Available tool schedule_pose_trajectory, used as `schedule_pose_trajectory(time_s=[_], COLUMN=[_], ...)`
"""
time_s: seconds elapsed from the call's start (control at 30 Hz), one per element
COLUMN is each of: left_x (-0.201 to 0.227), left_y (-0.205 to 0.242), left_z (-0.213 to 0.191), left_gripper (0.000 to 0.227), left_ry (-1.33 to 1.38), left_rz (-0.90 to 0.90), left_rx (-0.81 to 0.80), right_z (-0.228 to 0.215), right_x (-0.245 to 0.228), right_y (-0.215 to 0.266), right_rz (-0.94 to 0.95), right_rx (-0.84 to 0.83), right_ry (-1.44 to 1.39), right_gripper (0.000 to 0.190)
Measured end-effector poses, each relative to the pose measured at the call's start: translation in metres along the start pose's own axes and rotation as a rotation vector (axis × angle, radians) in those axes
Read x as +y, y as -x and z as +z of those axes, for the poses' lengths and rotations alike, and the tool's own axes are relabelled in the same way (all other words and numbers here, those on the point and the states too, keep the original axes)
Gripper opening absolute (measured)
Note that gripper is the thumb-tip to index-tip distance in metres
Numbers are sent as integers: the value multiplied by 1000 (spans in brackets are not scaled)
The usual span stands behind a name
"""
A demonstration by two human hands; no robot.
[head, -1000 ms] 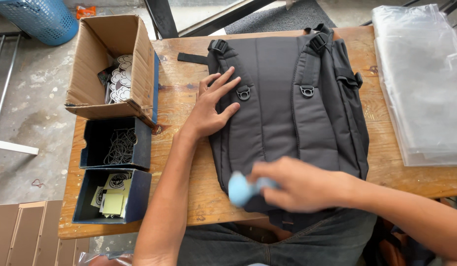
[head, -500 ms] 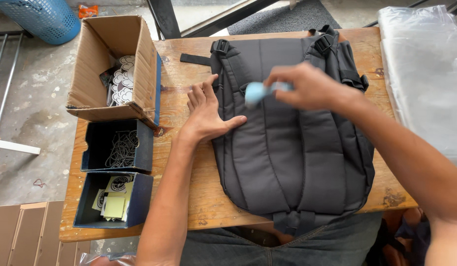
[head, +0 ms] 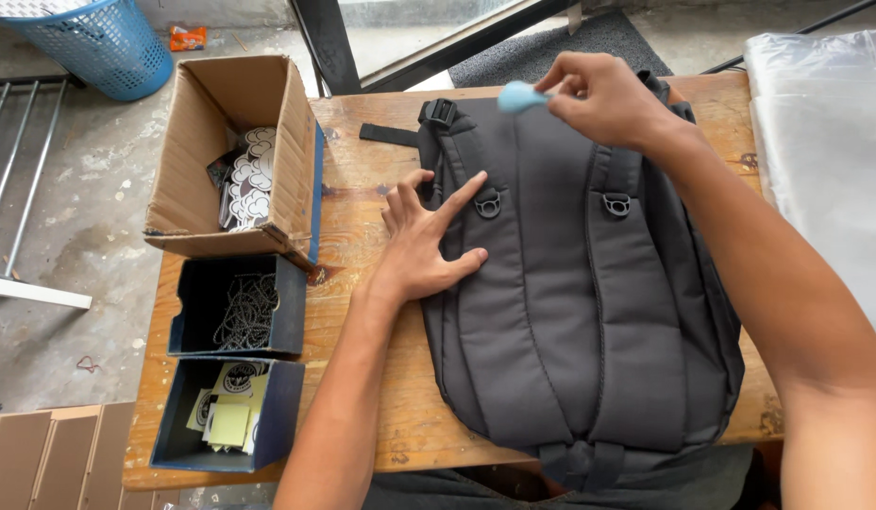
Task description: The person cleans a backpack by brushing the front pockets, leather top, and back padding with a small brush.
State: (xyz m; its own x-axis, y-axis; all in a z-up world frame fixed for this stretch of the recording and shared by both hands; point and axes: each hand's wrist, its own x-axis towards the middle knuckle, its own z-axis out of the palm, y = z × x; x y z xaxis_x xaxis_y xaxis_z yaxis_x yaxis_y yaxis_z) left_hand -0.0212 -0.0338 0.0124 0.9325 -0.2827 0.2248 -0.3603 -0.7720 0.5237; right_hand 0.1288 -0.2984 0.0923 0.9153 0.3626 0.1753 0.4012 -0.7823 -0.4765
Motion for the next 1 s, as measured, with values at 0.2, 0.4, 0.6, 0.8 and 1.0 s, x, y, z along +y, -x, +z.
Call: schedule_pose_trajectory(time_s=[0.2,0.4,0.6,0.8,1.0], left_x=[0,-1,-3,5,17], left_y=[-1,-3,-2,-4,-6], left_z=[4,5,9,3,14], left_gripper=[85,84,86,83,87], left_ry=[4,46,23,52,-94], left_rz=[-10,8,33,-8,40], left_rx=[1,17,16,-9,173], right_z=[-20,-24,-19,-51,-11], right_x=[6,5,24,24,99], right_y=[-3,4,23,99,173], right_rz=[120,169,85,0,147], right_rx=[-554,-40,-72,163,330], right_ry=[-175,-144,342,141,-4], right_gripper=[17,13,29,17,24])
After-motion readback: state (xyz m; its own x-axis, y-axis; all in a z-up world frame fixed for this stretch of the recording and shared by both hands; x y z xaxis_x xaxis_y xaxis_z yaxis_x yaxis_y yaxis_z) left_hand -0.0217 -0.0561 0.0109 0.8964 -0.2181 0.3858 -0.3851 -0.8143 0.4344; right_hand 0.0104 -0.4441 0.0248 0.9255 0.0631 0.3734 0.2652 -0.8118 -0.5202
